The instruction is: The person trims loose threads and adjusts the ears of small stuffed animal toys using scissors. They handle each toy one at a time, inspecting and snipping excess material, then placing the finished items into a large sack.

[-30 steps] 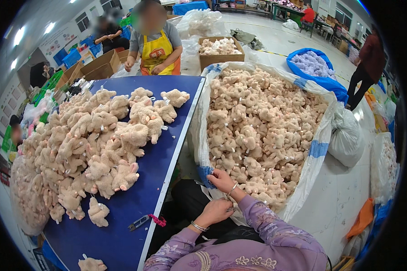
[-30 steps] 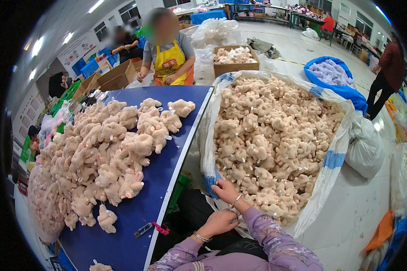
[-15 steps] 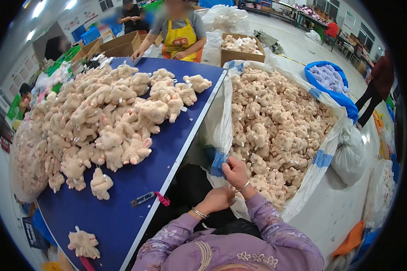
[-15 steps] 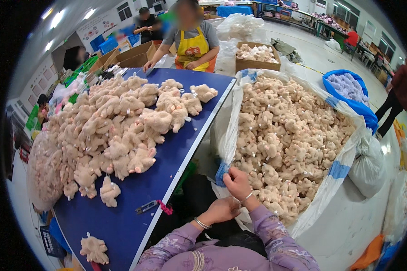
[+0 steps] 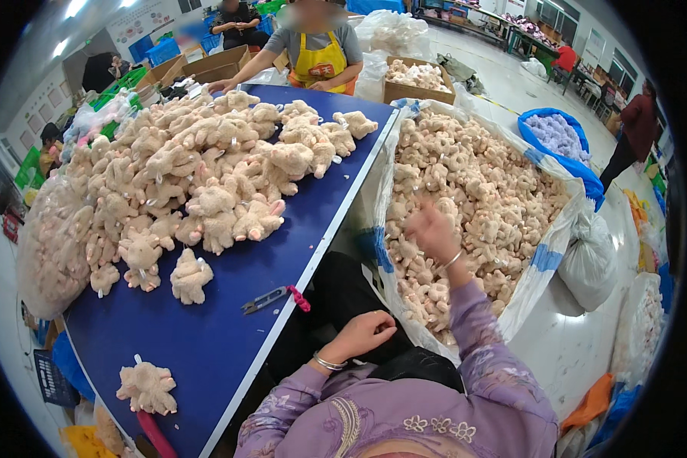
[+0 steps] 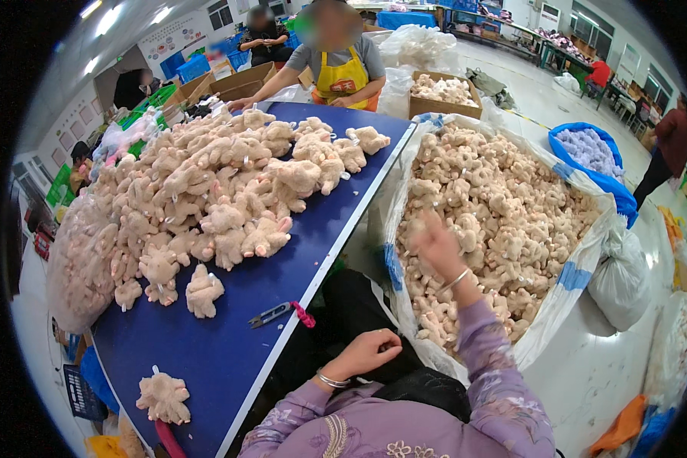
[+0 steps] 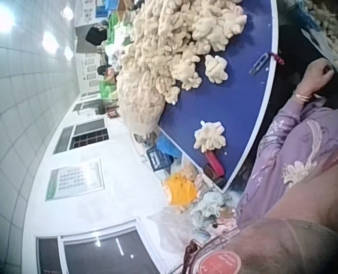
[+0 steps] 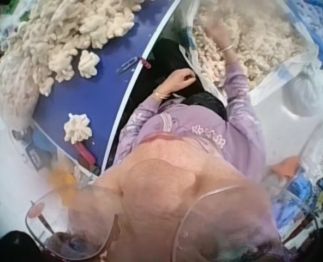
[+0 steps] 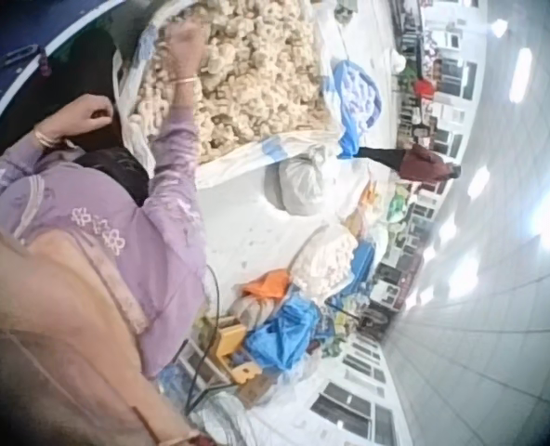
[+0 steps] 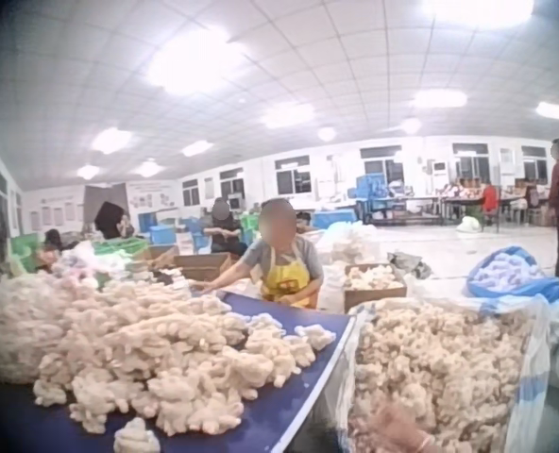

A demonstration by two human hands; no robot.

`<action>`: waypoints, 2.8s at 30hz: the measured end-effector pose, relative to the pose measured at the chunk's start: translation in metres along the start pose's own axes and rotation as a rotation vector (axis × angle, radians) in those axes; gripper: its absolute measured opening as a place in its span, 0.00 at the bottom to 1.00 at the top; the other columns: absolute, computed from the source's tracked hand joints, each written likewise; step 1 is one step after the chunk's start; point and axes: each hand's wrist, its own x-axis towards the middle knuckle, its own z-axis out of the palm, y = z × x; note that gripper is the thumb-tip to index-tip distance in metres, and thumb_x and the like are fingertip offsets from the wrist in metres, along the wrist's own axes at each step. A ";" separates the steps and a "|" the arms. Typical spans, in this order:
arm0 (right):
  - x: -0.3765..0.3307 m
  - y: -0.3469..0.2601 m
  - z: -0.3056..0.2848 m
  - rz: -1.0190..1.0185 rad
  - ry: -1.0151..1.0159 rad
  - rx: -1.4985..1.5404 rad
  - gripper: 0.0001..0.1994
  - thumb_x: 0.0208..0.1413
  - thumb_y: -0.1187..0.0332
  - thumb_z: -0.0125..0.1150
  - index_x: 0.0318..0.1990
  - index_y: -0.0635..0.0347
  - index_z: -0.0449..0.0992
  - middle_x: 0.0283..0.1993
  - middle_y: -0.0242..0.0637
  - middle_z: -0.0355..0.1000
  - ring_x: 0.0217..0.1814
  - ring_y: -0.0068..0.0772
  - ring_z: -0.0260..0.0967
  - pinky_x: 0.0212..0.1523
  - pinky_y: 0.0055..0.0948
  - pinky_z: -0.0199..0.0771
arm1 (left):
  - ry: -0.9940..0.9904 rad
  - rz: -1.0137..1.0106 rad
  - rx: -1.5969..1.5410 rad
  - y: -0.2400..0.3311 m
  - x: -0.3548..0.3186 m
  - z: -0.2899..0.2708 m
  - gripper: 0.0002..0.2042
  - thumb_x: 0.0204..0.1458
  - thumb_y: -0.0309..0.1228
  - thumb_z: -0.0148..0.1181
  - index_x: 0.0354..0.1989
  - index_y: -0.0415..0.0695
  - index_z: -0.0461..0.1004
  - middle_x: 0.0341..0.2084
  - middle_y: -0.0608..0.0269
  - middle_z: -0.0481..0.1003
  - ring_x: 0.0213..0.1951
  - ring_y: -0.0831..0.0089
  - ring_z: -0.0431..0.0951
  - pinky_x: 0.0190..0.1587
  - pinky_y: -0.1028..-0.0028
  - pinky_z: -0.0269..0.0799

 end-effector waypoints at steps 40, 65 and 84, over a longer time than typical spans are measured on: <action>-0.011 -0.151 0.017 0.161 -0.329 0.830 0.14 0.63 0.61 0.48 0.28 0.59 0.72 0.19 0.28 0.64 0.22 0.22 0.63 0.26 0.25 0.65 | 0.554 0.208 -0.564 0.126 0.024 -0.108 0.17 0.64 0.33 0.43 0.20 0.43 0.60 0.16 0.69 0.60 0.18 0.81 0.56 0.22 0.79 0.53; -0.035 -0.087 -0.009 -0.070 -0.087 0.260 0.08 0.55 0.69 0.56 0.33 0.66 0.74 0.26 0.41 0.72 0.26 0.31 0.68 0.29 0.30 0.68 | 0.578 -0.165 0.860 0.007 -0.118 -0.183 0.09 0.50 0.24 0.57 0.39 0.37 0.67 0.48 0.48 0.68 0.53 0.52 0.65 0.56 0.60 0.59; -0.002 -0.186 0.072 -0.356 -0.857 0.713 0.32 0.61 0.56 0.46 0.69 0.61 0.49 0.65 0.45 0.59 0.50 0.35 0.61 0.55 0.34 0.62 | 0.722 0.106 -0.103 0.079 -0.029 -0.185 0.07 0.61 0.29 0.51 0.36 0.38 0.72 0.29 0.71 0.72 0.31 0.86 0.66 0.36 0.84 0.64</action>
